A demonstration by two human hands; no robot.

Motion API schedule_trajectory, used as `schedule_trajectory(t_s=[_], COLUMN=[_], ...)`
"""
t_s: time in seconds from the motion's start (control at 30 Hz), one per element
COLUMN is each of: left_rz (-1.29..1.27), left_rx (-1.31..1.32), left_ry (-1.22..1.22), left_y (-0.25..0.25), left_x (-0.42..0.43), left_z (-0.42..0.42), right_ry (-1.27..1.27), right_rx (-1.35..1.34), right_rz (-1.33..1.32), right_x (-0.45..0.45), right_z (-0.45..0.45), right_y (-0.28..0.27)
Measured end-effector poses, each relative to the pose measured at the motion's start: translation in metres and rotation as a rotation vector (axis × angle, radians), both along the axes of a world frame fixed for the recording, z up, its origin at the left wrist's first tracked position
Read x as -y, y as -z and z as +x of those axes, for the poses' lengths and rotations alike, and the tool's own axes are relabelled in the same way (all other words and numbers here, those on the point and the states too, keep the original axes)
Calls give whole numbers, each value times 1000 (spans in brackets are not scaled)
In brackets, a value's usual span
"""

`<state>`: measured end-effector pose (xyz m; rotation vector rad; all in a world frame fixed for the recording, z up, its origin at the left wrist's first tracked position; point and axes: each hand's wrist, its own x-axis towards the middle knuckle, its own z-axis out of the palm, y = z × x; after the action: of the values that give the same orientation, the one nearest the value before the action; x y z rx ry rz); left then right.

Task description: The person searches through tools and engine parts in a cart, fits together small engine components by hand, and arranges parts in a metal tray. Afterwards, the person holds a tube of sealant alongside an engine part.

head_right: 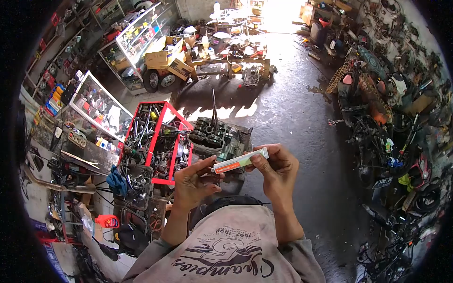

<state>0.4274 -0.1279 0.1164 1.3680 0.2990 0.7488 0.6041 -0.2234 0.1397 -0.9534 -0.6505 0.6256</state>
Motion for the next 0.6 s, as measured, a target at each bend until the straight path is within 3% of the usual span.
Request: schedule_trajectory(t_s=[0.6], left_rz=[-2], left_rx=[49], left_ry=[-94], left_y=[5], left_x=[-9], left_z=[6], right_ry=[-45], right_rx=[42], right_rz=[11], right_x=[1], right_z=[-2], right_y=[-2])
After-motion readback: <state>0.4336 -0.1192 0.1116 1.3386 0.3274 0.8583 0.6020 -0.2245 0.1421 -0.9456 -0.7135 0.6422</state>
